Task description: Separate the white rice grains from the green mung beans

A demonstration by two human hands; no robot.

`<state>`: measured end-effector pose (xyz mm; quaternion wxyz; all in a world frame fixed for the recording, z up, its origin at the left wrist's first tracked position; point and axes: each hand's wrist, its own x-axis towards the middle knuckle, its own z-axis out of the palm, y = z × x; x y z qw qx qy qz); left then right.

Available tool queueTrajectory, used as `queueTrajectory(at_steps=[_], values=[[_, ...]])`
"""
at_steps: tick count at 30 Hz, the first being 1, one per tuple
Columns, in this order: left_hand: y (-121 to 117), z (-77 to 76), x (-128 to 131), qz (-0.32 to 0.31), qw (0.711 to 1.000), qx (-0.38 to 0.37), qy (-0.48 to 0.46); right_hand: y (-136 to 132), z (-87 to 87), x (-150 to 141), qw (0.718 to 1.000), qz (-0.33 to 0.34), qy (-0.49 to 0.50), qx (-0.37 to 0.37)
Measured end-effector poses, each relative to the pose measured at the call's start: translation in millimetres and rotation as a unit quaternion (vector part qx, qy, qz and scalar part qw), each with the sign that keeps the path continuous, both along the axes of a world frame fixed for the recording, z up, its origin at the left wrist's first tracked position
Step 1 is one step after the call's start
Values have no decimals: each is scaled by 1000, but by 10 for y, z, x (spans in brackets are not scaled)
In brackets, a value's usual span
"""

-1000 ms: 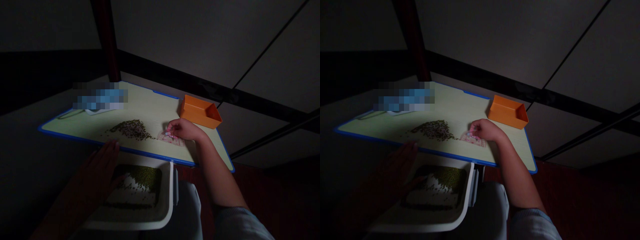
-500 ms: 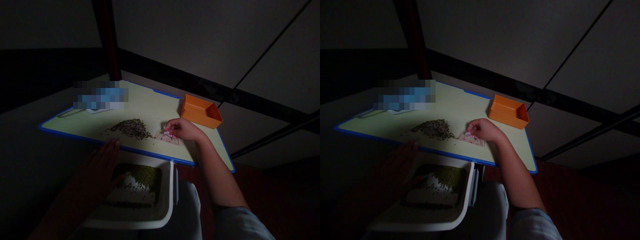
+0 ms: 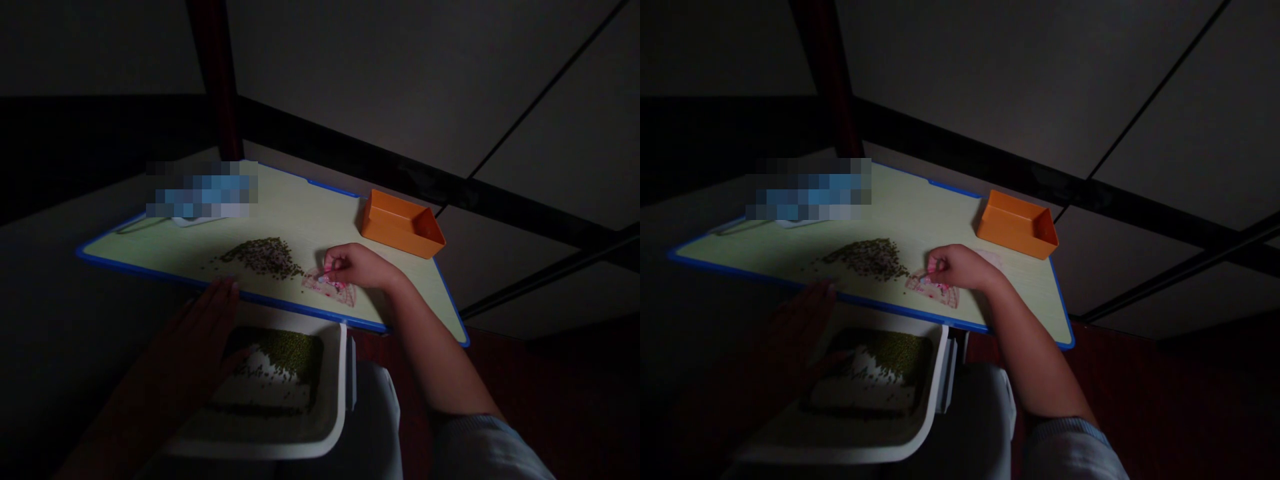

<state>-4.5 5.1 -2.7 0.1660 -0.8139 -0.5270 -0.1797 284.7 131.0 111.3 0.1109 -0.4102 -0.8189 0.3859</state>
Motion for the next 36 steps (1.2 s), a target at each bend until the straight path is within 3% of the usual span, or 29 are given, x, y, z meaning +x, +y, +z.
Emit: queueTrajectory(at_steps=[11, 19, 24, 30, 36], values=[[-15, 8, 17, 3, 999, -17, -27, -25, 83, 16, 991, -46, -99, 79], [-3, 17, 24, 7, 1000, -9, -19, -18, 141, 61, 984, -65, -141, 82], [-10, 36, 23, -2, 1000, -3, -9, 7, 132, 95, 984, -91, -130, 75], [-18, 38, 24, 4, 1000, 0, -15, 42, 81, 115, 992, -77, -85, 53], [-8, 33, 12, -4, 1000, 8, 0, 60, 51, 62, 973, -117, -143, 136]])
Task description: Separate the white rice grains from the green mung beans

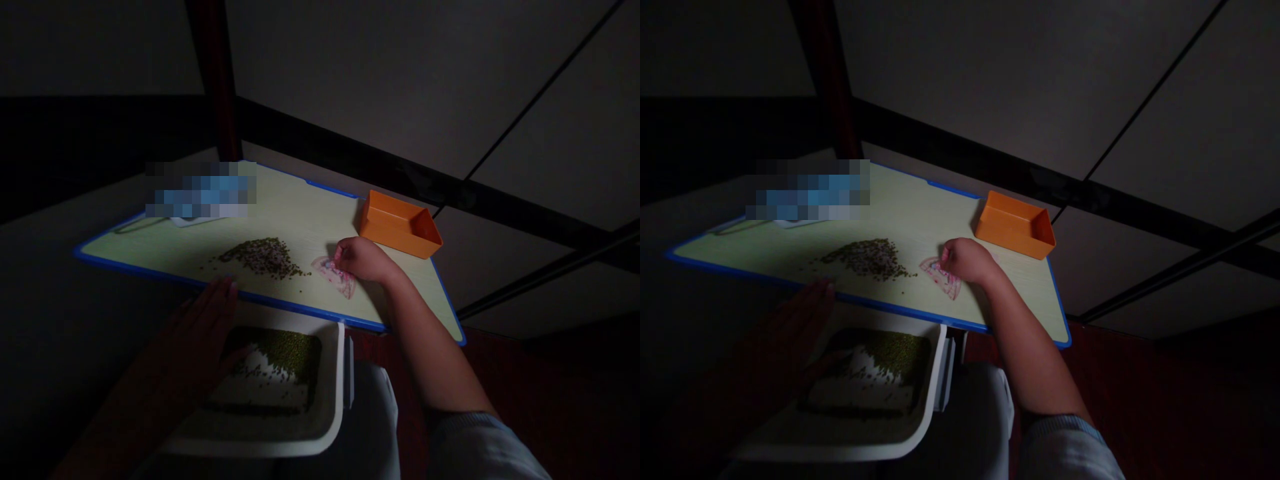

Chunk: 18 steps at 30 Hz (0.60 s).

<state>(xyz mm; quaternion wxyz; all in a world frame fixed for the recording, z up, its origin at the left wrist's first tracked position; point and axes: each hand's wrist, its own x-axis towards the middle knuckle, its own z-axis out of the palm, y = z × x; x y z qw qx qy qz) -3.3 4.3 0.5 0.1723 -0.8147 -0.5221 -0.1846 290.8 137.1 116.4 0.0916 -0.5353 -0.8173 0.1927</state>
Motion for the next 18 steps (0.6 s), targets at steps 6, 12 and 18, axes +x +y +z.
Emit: queueTrajectory(at_steps=[6, 12, 18], values=[[12, -15, 10, 4, 1000, 1, -6, 59, 9, 54, 987, -109, -86, 76], [8, -4, 6, 7, 1000, -7, 7, 58, 54, 94, 971, -184, -119, 93], [-1, 7, 15, 8, 1000, -16, -13, 88, 17, 100, 984, -155, -20, 87]])
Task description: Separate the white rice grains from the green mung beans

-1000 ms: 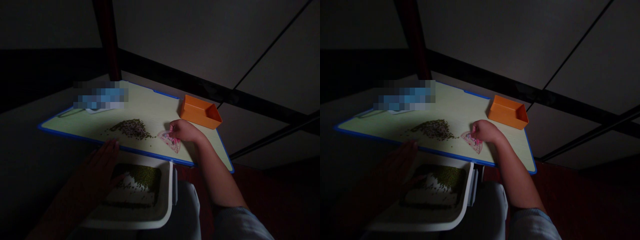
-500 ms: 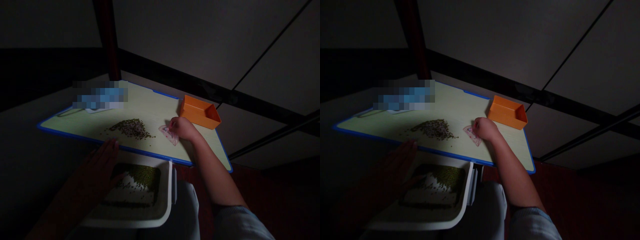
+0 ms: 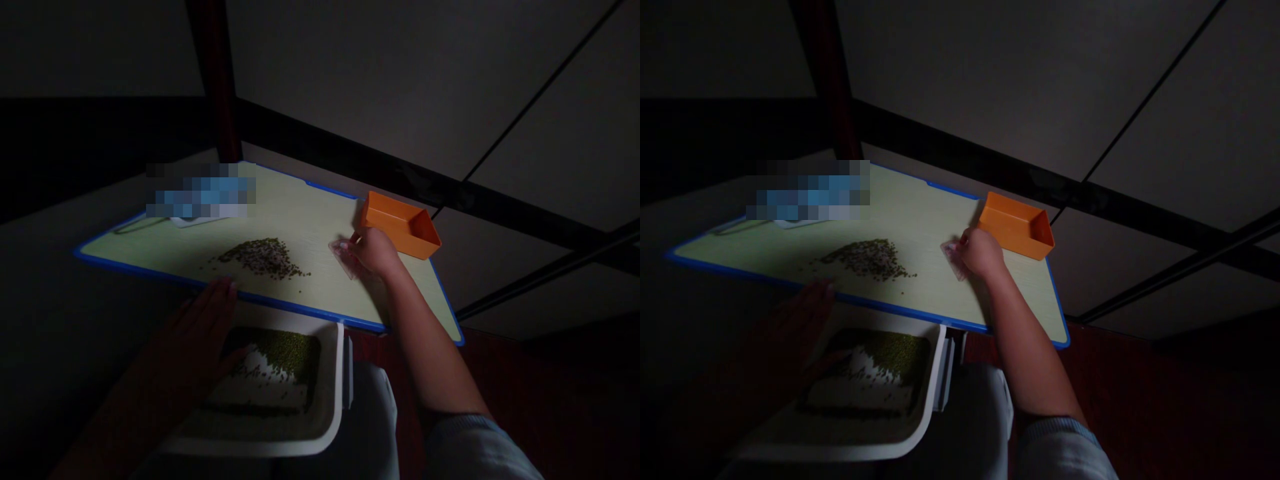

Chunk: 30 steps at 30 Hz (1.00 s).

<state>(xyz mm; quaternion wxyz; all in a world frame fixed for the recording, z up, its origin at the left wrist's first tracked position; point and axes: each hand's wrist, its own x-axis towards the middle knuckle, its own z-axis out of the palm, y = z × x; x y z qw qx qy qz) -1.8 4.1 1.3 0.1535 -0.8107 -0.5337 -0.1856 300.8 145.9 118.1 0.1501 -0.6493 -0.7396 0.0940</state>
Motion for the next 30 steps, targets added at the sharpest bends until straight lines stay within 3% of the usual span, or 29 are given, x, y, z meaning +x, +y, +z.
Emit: queueTrajectory(at_steps=[5, 17, 30], values=[[2, -27, -19, -5, 1000, 1, 12, -26, -73, -78, 982, 142, 118, -40], [-13, -5, -15, -1, 1000, -5, 20, -69, -130, -170, 977, 188, 94, -26], [4, -9, -12, -14, 999, 24, 16, -83, -57, -60, 941, 265, 140, -155]])
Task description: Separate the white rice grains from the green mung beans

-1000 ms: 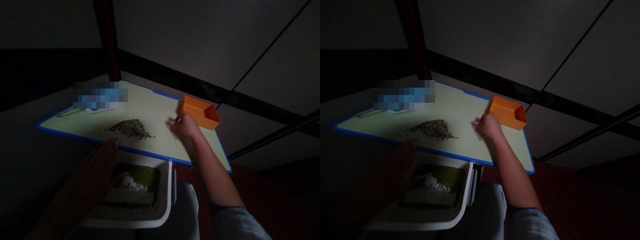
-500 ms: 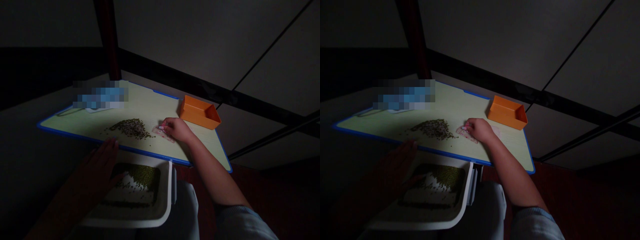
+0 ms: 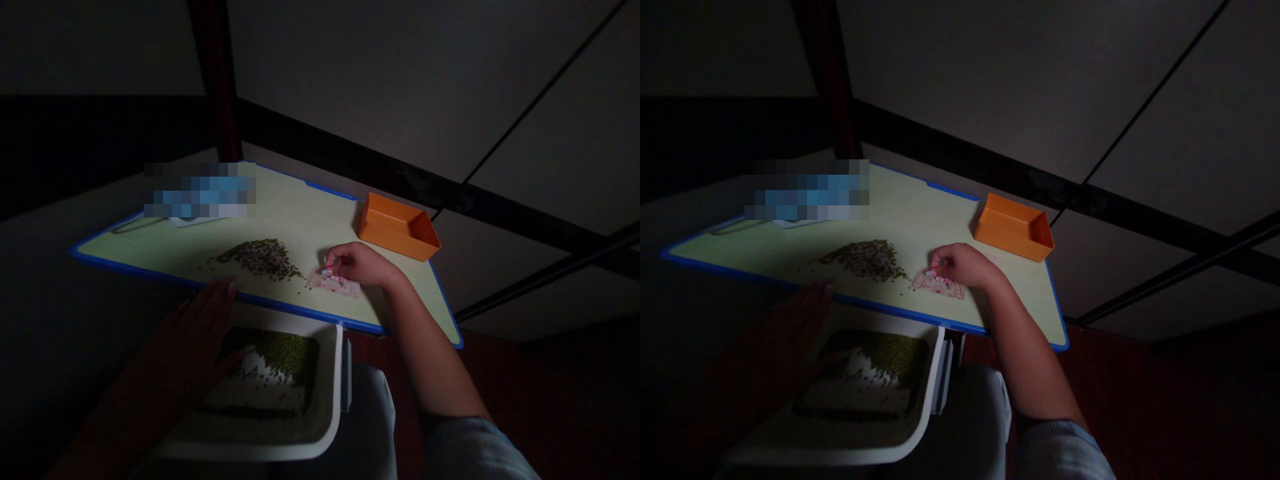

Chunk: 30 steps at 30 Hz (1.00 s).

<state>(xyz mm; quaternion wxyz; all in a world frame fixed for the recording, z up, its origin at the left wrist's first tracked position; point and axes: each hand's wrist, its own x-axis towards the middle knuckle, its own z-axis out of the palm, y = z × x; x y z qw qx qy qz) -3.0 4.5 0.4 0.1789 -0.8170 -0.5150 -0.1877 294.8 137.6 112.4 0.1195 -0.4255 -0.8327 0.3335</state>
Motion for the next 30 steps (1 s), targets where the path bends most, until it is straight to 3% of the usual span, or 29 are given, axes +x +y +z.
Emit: queueTrajectory(at_steps=[8, 17, 22, 30], values=[[8, 3, -8, 1, 1000, 3, 11, -8, -18, -27, 999, -28, 9, 44], [7, -7, -1, 2, 1000, 10, 3, -40, -37, -85, 1000, 6, 2, 19], [1, 3, -7, 4, 1000, -19, -5, -56, -34, -134, 998, -18, -24, 56], [3, 0, -7, 10, 1000, -7, -1, -19, -6, -73, 994, -54, -57, 78]])
